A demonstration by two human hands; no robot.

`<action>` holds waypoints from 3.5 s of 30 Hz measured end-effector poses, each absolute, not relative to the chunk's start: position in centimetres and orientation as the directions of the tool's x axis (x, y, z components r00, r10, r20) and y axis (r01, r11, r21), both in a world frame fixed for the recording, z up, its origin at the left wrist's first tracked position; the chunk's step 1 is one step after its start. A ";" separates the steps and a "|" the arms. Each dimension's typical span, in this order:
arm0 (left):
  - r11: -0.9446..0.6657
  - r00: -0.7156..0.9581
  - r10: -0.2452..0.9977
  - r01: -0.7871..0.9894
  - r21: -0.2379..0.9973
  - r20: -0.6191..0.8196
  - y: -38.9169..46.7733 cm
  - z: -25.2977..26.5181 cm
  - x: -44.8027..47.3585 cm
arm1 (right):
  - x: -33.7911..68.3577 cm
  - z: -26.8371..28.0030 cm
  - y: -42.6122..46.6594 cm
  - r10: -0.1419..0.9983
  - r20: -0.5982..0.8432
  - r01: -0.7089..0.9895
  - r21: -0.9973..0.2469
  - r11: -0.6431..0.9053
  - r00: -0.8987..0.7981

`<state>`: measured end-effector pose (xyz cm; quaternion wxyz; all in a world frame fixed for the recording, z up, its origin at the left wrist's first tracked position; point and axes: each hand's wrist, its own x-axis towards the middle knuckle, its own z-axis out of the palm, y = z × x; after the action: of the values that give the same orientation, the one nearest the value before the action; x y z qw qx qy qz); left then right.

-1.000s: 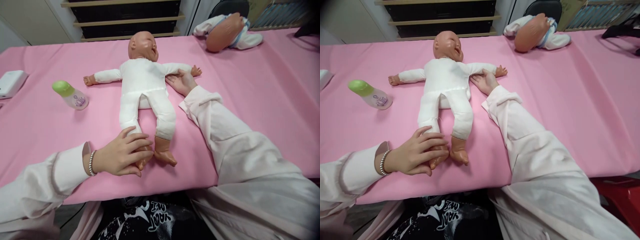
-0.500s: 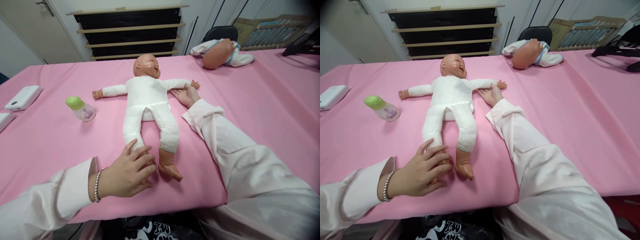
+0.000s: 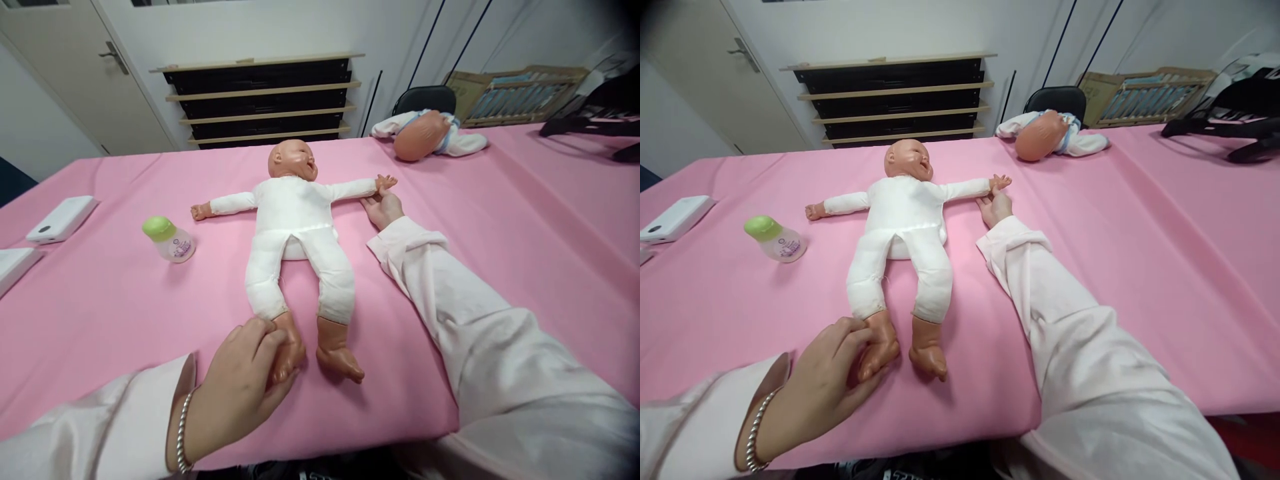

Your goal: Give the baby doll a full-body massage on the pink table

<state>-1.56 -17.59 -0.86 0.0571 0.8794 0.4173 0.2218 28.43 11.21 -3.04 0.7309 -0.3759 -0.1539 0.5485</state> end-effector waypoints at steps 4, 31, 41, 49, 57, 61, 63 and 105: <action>-0.590 0.512 0.807 0.722 0.361 0.294 -17.7 -1.0 -2.0 | 28.4 -3.4 11.3 0.924 -0.170 -0.678 -0.725 0.119 0.344; -0.468 0.387 0.881 0.799 0.377 0.273 -18.8 -0.6 -4.4 | 29.4 -2.8 10.9 0.903 -0.197 -0.638 -0.763 0.105 0.383; -0.322 0.206 0.928 0.863 0.389 0.311 -17.8 4.1 -10.1 | 27.7 0.2 11.6 0.834 0.197 -0.287 -0.877 0.385 0.516; -0.286 0.123 0.870 0.914 0.286 0.478 -12.2 10.9 -10.8 | 19.5 3.5 11.4 0.858 0.495 -0.067 -0.859 0.507 0.137; -0.664 0.486 0.610 0.744 0.070 0.626 -9.5 13.1 -0.3 | 17.2 0.7 11.6 0.683 0.663 0.647 -0.381 0.661 -0.307; -0.801 0.687 0.485 0.597 -0.040 0.541 -6.9 9.5 3.5 | 17.4 0.5 11.5 0.670 0.644 0.702 -0.280 0.655 -0.368; -0.841 0.767 0.422 0.530 -0.107 0.484 -5.8 7.4 4.9 | 17.4 0.5 11.6 0.683 0.626 0.721 -0.266 0.640 -0.376; -0.910 0.763 0.255 0.397 -0.119 0.594 -13.0 -1.5 0.6 | 25.2 -4.0 16.6 0.568 0.138 -0.107 -0.920 0.376 0.811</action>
<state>0.64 -13.00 -1.46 -0.1198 0.9312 0.1753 0.2963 25.21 16.56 -4.04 0.7991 -0.5168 -0.2230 0.2113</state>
